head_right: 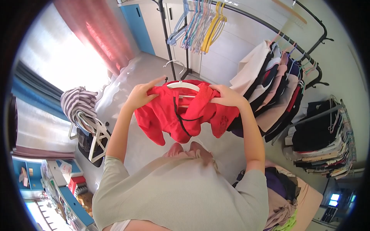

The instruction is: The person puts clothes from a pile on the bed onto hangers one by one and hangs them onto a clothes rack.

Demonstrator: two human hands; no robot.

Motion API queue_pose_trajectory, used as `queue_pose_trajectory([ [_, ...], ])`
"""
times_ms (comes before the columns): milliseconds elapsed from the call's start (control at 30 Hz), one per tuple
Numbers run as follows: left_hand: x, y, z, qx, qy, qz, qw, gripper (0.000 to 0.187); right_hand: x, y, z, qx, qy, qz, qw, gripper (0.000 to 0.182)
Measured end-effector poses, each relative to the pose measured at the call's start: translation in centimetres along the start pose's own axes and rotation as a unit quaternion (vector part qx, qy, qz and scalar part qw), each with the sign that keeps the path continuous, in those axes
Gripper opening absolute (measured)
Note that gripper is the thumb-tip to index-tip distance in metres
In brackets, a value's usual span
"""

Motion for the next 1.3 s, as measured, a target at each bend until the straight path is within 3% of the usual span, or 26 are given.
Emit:
queue_pose_trajectory([
  [33, -1.0, 0.3, 0.5, 0.007, 0.037, 0.076, 0.996, 0.037, 0.1, -0.3, 0.3, 0.006, 0.035, -0.01, 0.999, 0.041],
  [67, -0.9, 0.5, 0.7, 0.012, 0.034, 0.08, 0.996, 0.037, -0.1, -0.8, 0.5, 0.002, 0.037, -0.004, 0.999, 0.041],
  [167, -0.8, 1.5, 1.8, 0.067, 0.07, 0.079, 0.992, 0.03, -1.7, -2.7, 1.0, -0.013, 0.18, 0.045, 0.983, 0.042],
  [233, 0.0, 2.4, 2.5, 0.034, 0.015, 0.076, 0.996, 0.025, -1.3, -4.3, 1.2, -0.011, 0.169, 0.06, 0.984, 0.044],
  [433, -0.2, 4.2, 4.4, -0.023, -0.006, 0.027, 0.999, 0.022, -0.2, -9.1, 2.4, -0.005, 0.314, 0.105, 0.944, 0.042],
  [567, 0.2, 5.3, 6.3, -0.061, -0.024, 0.032, 0.997, 0.025, -0.8, -11.9, 2.9, -0.143, 0.376, 0.16, 0.901, 0.036],
  [633, -0.1, 5.3, 7.2, -0.131, -0.009, 0.075, 0.988, 0.029, -1.1, -12.5, 3.4, -0.173, 0.385, 0.144, 0.895, 0.033],
  [700, -0.6, 5.4, 8.8, -0.103, -0.006, 0.084, 0.991, 0.033, -1.3, -13.0, 3.5, -0.24, 0.397, 0.141, 0.875, 0.033],
  [767, -1.9, 5.7, 12.0, 0.073, -0.14, 0.069, 0.985, 0.032, -1.2, -12.8, 3.7, -0.269, 0.407, 0.141, 0.862, 0.035],
  [833, -4.0, 5.7, 13.1, 0.097, -0.146, 0.075, 0.982, 0.031, -0.6, -12.5, 3.2, -0.329, 0.389, 0.144, 0.848, 0.039],
  [900, -5.6, 5.8, 14.4, 0.208, -0.286, -0.003, 0.935, 0.029, -1.3, -11.5, 3.3, -0.354, 0.359, 0.131, 0.854, 0.041],
  [1033, -7.8, 7.4, 13.5, 0.167, -0.403, 0.018, 0.9, 0.036, -2.4, -8.8, 3.0, -0.407, 0.341, 0.111, 0.84, 0.041],
  [1133, -9.3, 8.1, 12.9, 0.107, -0.392, 0.027, 0.913, 0.048, -2.2, -6.4, 2.4, -0.461, 0.384, 0.043, 0.799, 0.037],
  [1233, -9.7, 9.6, 14.3, 0.144, -0.411, -0.053, 0.899, 0.051, -0.9, -3.6, 1.9, -0.464, 0.322, 0.013, 0.825, 0.042],
  [1267, -9.7, 10.7, 14.5, 0.131, -0.495, -0.079, 0.855, 0.047, -0.6, -2.6, 2.0, -0.459, 0.29, -0.003, 0.84, 0.043],
  [1300, -9.7, 11.8, 14.3, 0.129, -0.494, -0.08, 0.856, 0.047, -0.4, -1.9, 1.9, -0.453, 0.258, -0.019, 0.853, 0.045],
])
Point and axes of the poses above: each hand's wrist, its own y-axis towards the middle knuckle, its own z-axis out of the palm, x = y × z, the point moved 7 cm from there along y, towards the middle knuckle, and after that the axes turned 3 degrees about x, right-handed, at the moved point
